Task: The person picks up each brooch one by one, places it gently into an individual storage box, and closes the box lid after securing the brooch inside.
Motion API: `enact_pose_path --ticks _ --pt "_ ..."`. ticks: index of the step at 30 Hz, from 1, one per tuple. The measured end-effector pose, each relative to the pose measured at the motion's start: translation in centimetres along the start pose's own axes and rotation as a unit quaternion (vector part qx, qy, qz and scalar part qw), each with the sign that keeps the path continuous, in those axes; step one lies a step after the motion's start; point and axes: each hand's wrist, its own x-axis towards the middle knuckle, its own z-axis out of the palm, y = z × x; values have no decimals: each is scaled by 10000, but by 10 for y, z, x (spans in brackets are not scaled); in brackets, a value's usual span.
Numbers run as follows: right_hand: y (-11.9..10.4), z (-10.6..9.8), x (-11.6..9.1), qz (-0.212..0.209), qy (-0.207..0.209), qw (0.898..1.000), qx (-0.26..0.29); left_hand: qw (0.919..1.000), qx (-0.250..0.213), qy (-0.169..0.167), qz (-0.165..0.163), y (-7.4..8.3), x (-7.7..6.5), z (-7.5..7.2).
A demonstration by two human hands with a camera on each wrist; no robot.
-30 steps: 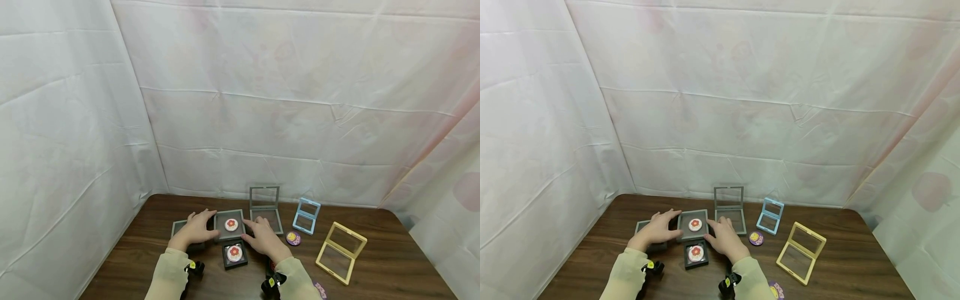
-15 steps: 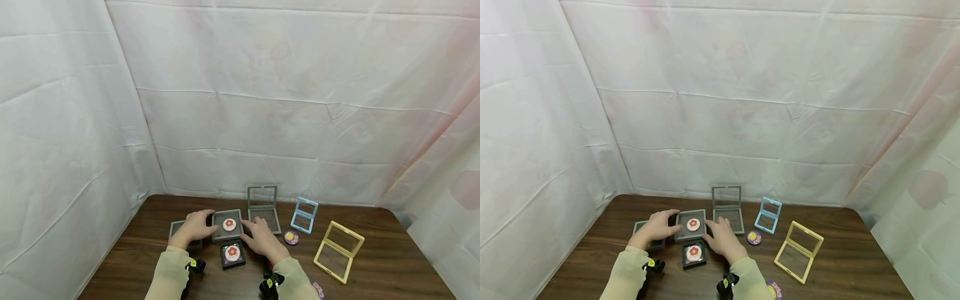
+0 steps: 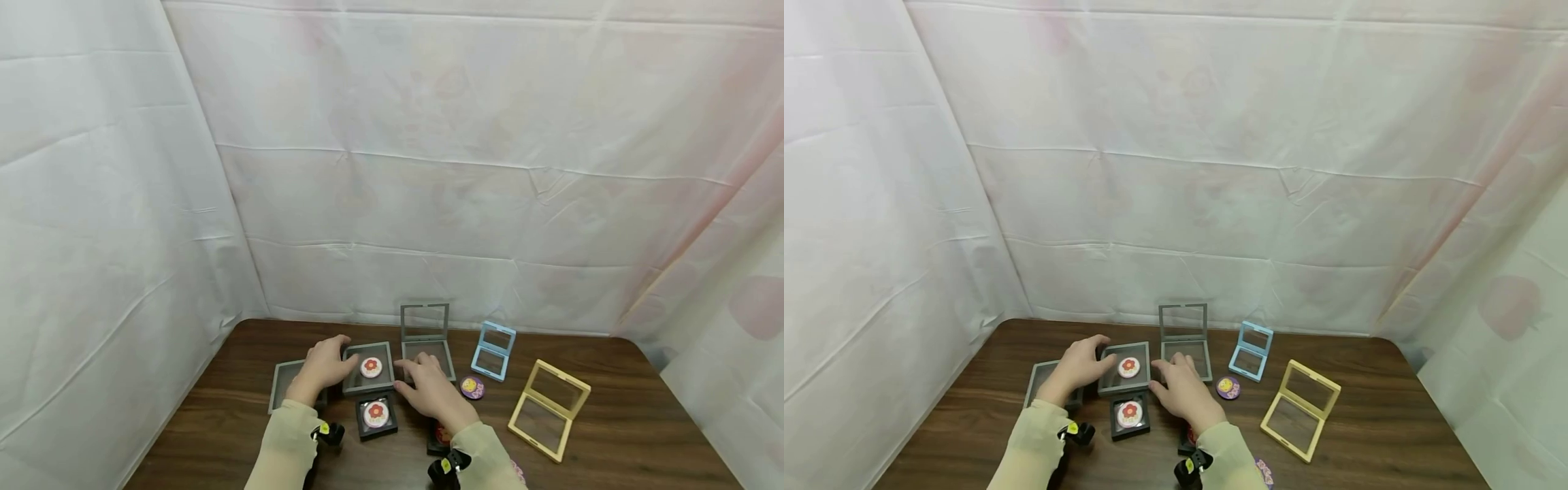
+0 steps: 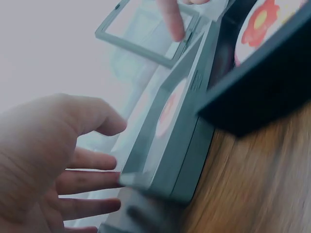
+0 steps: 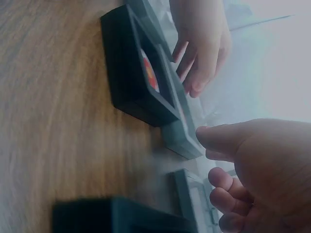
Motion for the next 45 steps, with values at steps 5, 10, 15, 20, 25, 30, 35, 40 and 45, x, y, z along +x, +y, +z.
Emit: enact_pose_path --ticks 5,10,15,20,25,30,35,40,45 --pt "-4 -15 -8 -21 171 9998 83 9993 -283 247 40 11 9 9" --pt "-7 -29 -18 -68 526 9986 83 9965 -750 380 44 23 17 19" --pt "-2 -37 -27 79 698 9975 -23 9926 -1160 357 73 33 24 25" --pt "12 -41 -37 304 651 9974 39 9844 -1718 364 83 42 28 29" --pt "23 -45 -47 426 800 9959 71 9779 -2066 322 50 49 31 33" --pt "35 -50 -54 501 919 9945 24 9603 -2787 -104 -60 57 35 41" --pt "50 -55 -64 611 1016 9929 -68 9526 -3032 -252 68 66 40 51" --pt "66 -61 -73 653 1201 9906 -108 9560 -2921 -142 246 75 46 59" --pt "74 -62 -76 812 1104 9906 8 9597 -2800 -11 239 78 50 60"
